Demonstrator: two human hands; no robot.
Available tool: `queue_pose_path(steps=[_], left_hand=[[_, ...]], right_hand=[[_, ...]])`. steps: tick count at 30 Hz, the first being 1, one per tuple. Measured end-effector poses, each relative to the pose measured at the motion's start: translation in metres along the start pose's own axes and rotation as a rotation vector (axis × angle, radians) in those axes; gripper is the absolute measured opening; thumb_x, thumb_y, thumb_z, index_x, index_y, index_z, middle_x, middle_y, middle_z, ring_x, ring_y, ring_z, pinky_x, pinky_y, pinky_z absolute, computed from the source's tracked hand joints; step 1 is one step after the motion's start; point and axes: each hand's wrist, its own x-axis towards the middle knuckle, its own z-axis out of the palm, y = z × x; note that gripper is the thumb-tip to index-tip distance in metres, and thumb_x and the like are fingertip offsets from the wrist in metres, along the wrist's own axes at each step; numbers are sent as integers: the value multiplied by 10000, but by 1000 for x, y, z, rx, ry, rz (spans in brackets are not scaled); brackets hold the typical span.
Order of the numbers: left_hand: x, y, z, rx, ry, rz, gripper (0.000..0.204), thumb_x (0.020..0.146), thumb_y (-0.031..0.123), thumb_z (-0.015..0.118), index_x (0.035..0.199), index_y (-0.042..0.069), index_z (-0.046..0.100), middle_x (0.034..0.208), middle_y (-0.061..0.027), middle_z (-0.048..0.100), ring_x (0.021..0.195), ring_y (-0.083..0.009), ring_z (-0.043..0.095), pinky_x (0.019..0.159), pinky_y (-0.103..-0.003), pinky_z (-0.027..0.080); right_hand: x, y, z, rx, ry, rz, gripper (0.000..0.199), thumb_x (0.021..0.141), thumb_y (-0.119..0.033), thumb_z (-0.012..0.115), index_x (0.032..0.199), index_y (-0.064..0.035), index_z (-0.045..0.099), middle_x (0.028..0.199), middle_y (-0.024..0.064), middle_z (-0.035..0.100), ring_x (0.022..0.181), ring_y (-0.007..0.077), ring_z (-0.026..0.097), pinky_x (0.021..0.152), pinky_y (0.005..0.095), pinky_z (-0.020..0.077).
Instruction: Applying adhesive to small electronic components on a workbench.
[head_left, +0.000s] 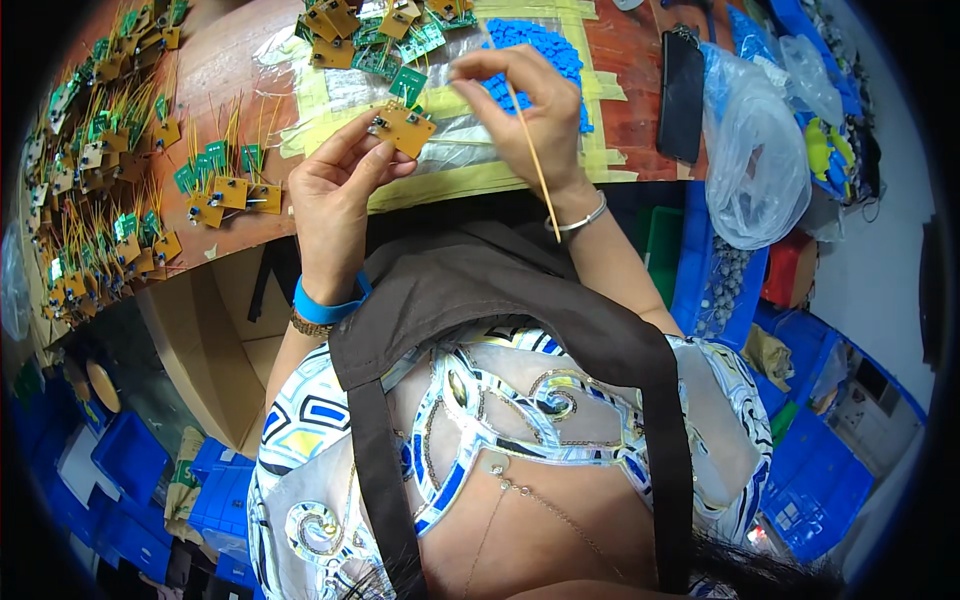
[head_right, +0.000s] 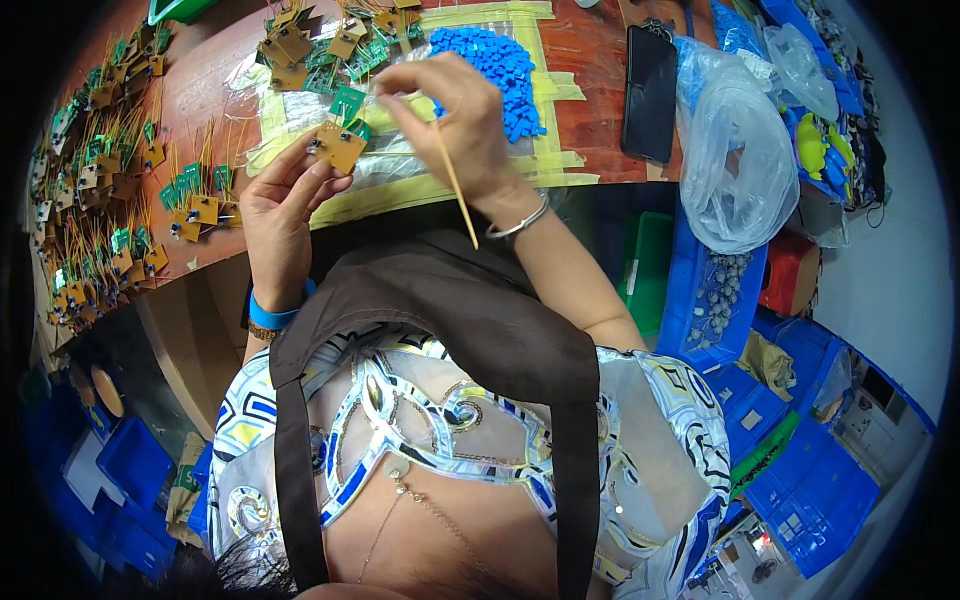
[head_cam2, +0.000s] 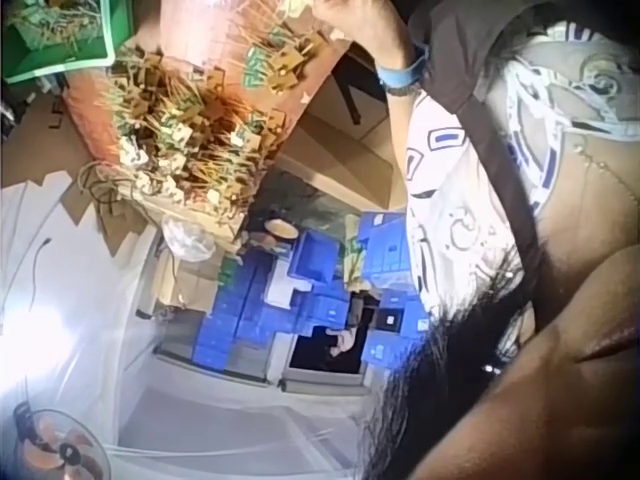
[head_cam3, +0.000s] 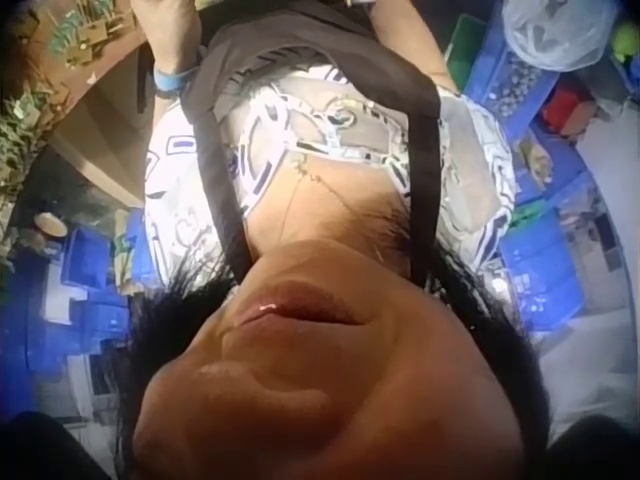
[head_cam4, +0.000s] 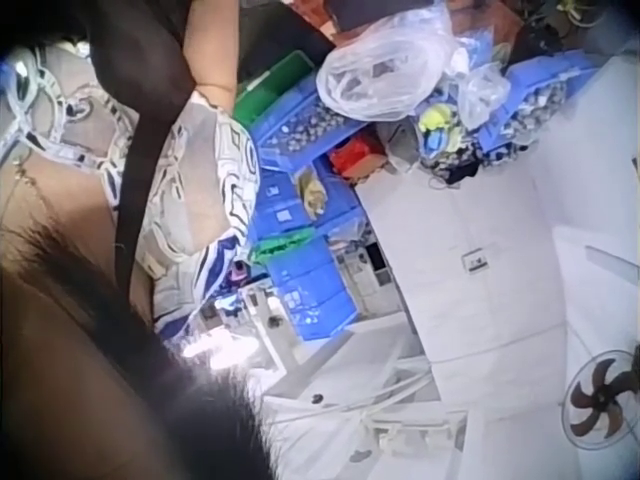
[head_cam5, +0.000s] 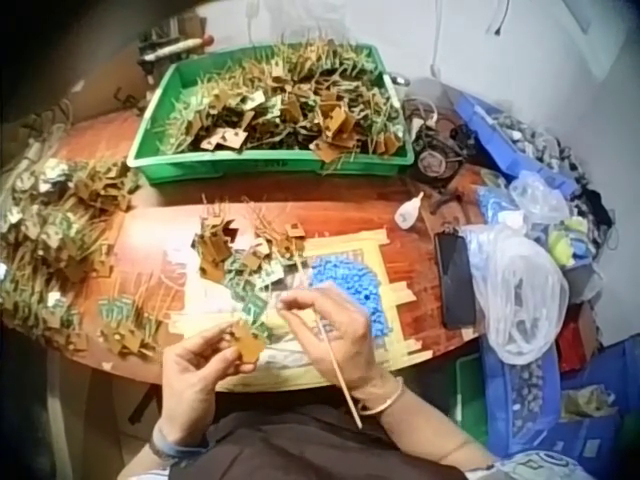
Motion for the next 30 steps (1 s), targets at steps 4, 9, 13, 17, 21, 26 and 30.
queue_pose_path(steps=[4,9,13,17,21,26,30], left_hand=[[-1,3,4,-32,-47,-21,318,905,-17,580,1215,-87,562,895,-97,647,799,-179,674,761,-272,572],[-1,4,5,-34,-54,-33,312,907,-17,577,1212,-84,566,903,-97,651,808,-172,673,764,-270,572],[0,2,3,-33,-53,-12,308,907,-19,576,1208,-80,571,901,-96,649,816,-172,673,764,-273,573],[1,1,1,-8,-69,14,311,902,-22,581,1207,-80,572,901,-93,646,813,-171,674,760,-273,574],[0,1,2,8,-62,9,309,900,-20,588,1203,-78,577,910,-90,648,811,-168,673,756,-269,572],[-1,2,3,0,-85,21,300,899,-15,595,1193,-74,588,937,-94,655,810,-162,669,751,-262,568],[-1,3,4,13,-93,37,298,901,-15,594,1193,-74,588,937,-96,656,812,-162,668,755,-264,570]], right_hand=[[-4,-16,17,-29,-53,-222,240,669,33,757,882,-57,693,790,67,671,728,227,628,645,302,497],[-10,-17,18,-75,-97,-274,242,664,15,767,879,-71,697,789,48,680,735,219,631,644,301,499],[-9,-21,17,-26,-115,-222,255,666,26,759,898,-56,689,813,63,684,744,233,636,647,311,505],[-10,-27,16,-57,-93,-137,249,671,32,753,897,-37,675,817,83,681,752,249,646,647,323,508],[-11,-27,17,-86,-94,-134,235,675,30,750,887,-34,671,809,87,679,750,249,651,645,324,510],[-12,-28,18,-92,-91,-125,241,678,26,747,898,-32,669,811,82,679,749,237,650,633,323,508],[-11,-31,19,-99,-97,-126,254,671,19,752,903,-40,671,813,77,676,755,242,644,651,324,507]])
